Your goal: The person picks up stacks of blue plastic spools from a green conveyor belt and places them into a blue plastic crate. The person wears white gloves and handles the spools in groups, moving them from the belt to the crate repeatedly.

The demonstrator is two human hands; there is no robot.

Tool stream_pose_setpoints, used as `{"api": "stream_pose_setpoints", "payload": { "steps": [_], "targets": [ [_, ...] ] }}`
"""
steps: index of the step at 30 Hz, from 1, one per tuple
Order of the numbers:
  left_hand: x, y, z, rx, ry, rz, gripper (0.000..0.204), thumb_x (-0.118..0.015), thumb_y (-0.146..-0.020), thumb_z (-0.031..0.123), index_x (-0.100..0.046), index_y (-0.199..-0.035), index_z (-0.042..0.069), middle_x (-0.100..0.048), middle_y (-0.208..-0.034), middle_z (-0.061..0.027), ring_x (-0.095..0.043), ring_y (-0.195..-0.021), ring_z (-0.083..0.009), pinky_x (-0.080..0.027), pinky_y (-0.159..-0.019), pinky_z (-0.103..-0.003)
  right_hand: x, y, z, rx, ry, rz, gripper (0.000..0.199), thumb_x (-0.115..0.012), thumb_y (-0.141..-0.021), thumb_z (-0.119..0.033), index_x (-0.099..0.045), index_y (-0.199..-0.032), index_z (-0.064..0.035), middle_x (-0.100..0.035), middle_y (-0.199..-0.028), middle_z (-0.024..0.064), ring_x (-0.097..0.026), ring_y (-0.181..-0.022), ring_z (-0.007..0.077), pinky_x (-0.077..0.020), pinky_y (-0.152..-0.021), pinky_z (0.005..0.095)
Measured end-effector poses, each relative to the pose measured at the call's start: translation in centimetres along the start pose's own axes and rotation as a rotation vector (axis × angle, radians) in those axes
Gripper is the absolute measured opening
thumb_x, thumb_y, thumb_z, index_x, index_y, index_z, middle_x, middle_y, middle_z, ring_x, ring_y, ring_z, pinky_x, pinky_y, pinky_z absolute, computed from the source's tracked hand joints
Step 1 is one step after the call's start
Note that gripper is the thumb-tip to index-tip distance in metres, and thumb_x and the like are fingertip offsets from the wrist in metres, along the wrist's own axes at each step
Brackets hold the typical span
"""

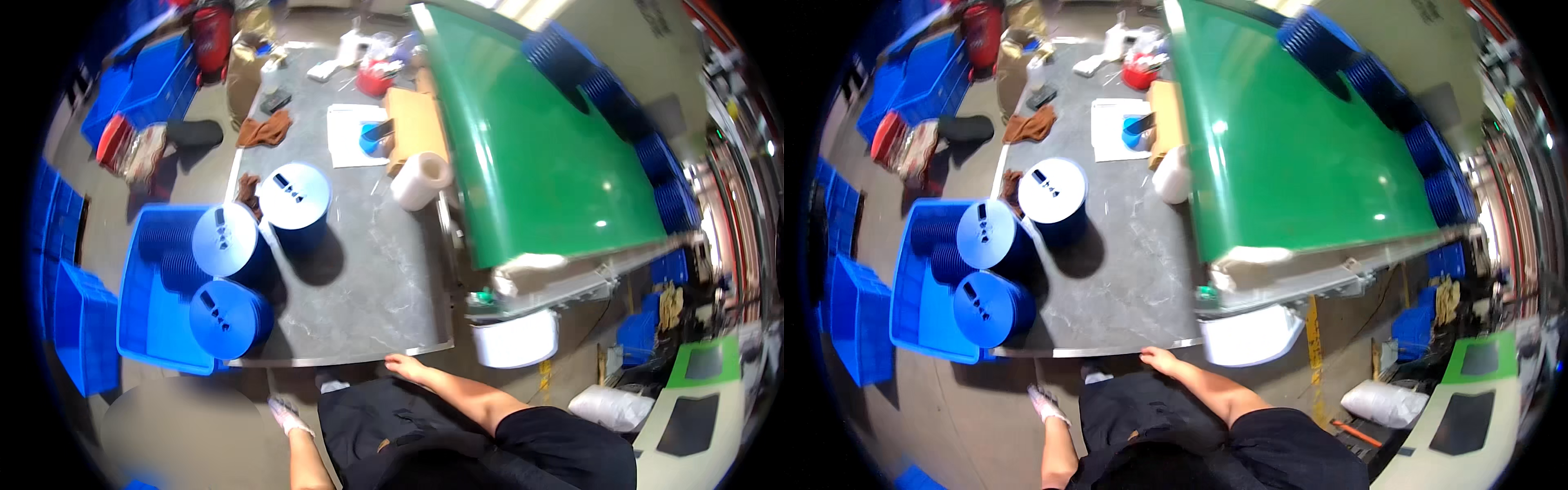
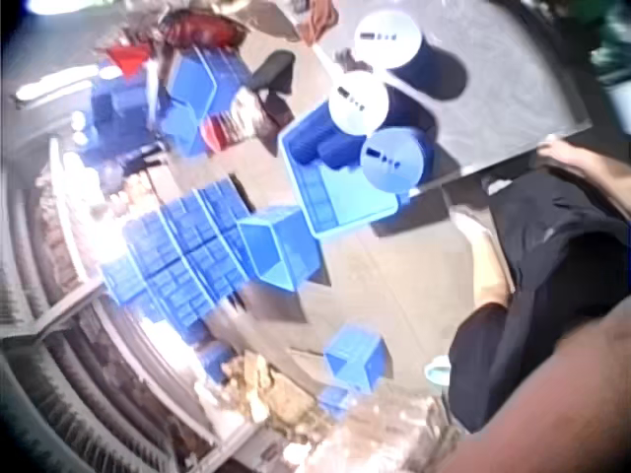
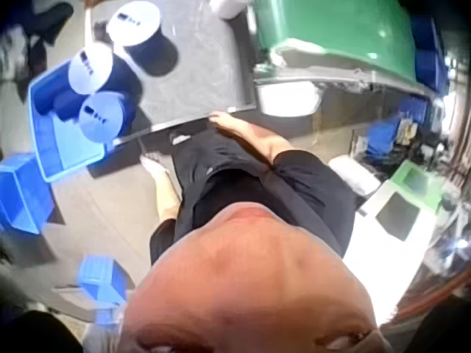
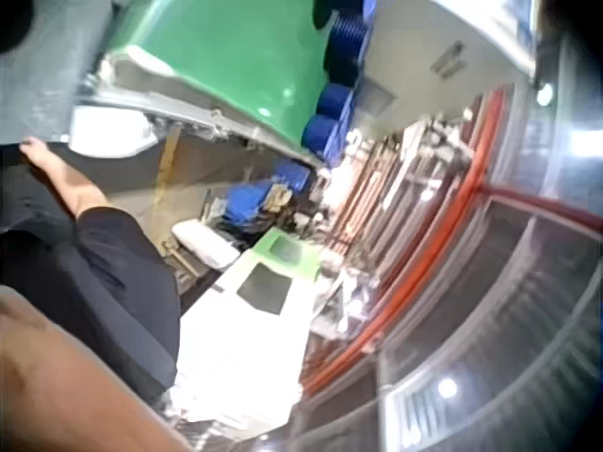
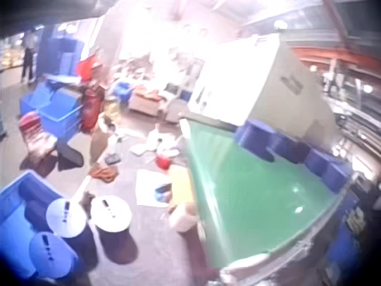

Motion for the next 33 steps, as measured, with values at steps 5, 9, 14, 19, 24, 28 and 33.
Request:
{"api": "stream_pose_setpoints", "payload": {
  "steps": [5, 9, 14, 19, 24, 28, 33],
  "targets": [
    [1.3, 4.7, -7.7, 0.105, -0.303, 0.013, 0.041, -0.050, -0.081, 0.049, -0.055, -0.088, 0.009, -0.052, -0.074, -0.0046, -0.045, -0.063, -0.0199, -0.037, -0.053, -0.036, 10.3, 11.1, 11.5, 0.074, 0.002, 0.168, 0.045, -0.059, -0.084, -0.034, -0.056, -0.121, -0.0091, -0.060, -0.117, 0.0106, -0.055, -0.110, 0.0194, -0.0424, -0.093, 0.0300],
    [-4.3, 9.7, -9.0, -0.161, -0.781, -0.302, 0.041, -0.043, -0.088, 0.039, -0.055, -0.109, 0.006, -0.059, -0.094, -0.0077, -0.055, -0.080, -0.0206, -0.045, -0.067, -0.035, 17.4, 21.5, 19.2, -0.108, -0.395, 0.421, 0.040, -0.061, -0.084, -0.025, -0.057, -0.119, -0.0066, -0.062, -0.109, 0.0069, -0.057, -0.101, 0.0167, -0.0438, -0.087, 0.0278],
    [-13.9, 13.7, -10.5, -0.405, -0.747, -0.514, 0.040, -0.048, -0.092, 0.034, -0.054, -0.118, 0.004, -0.059, -0.088, -0.0074, -0.054, -0.074, -0.0164, -0.045, -0.072, -0.031, 20.8, 30.1, 29.6, -0.142, -0.721, 0.660, 0.025, -0.056, -0.088, -0.020, -0.057, -0.112, -0.0110, -0.057, -0.083, -0.0021, -0.049, -0.065, 0.0065, -0.0389, -0.050, 0.0207],
    [-18.1, 17.1, -4.4, -0.729, -0.980, -0.606, 0.042, -0.053, -0.090, 0.033, -0.051, -0.123, 0.008, -0.062, -0.106, -0.0129, -0.060, -0.093, -0.0223, -0.046, -0.081, -0.030, 19.7, 31.6, 34.0, -0.223, -0.861, 0.628, 0.021, -0.056, -0.089, -0.023, -0.057, -0.108, -0.0134, -0.056, -0.079, -0.0027, -0.051, -0.058, 0.0076, -0.0403, -0.048, 0.0224],
    [-22.1, 18.7, 5.4, -0.206, -0.008, -0.763, 0.023, -0.057, -0.086, 0.018, -0.057, -0.107, 0.011, -0.060, -0.082, -0.0029, -0.052, -0.060, -0.0140, -0.040, -0.048, -0.024, 21.4, 30.3, 31.5, -0.110, -0.918, 0.560, 0.031, -0.057, -0.088, -0.027, -0.054, -0.115, -0.0125, -0.057, -0.092, -0.0031, -0.052, -0.071, 0.0086, -0.0438, -0.061, 0.0256],
    [-25.8, 30.8, 16.0, -0.492, 0.115, -0.568, 0.037, -0.059, -0.086, 0.033, -0.055, -0.116, 0.013, -0.060, -0.099, 0.0013, -0.058, -0.083, -0.0135, -0.047, -0.068, -0.031, 30.4, 32.3, 24.6, 0.121, -0.846, 0.662, 0.038, -0.057, -0.088, -0.026, -0.051, -0.121, -0.0082, -0.058, -0.097, -0.0008, -0.053, -0.079, 0.0082, -0.0437, -0.066, 0.0228],
    [-28.8, 31.1, 33.8, -0.805, 0.226, -0.780, 0.036, -0.050, -0.092, 0.025, -0.052, -0.124, 0.009, -0.058, -0.116, -0.0056, -0.051, -0.109, -0.0164, -0.040, -0.092, -0.037, 42.2, 39.0, 11.6, 0.542, -0.960, 0.578, 0.055, -0.057, -0.088, -0.033, -0.040, -0.132, -0.0057, -0.055, -0.121, 0.0117, -0.057, -0.105, 0.0197, -0.0436, -0.088, 0.0312]
  ]
}}
Point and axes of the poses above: each hand's wrist, its own y-axis away from the middle knuckle, its own x-axis out of the back of the hand, z = x × y, the point moved 5 cm from there along -y, towards the middle knuckle
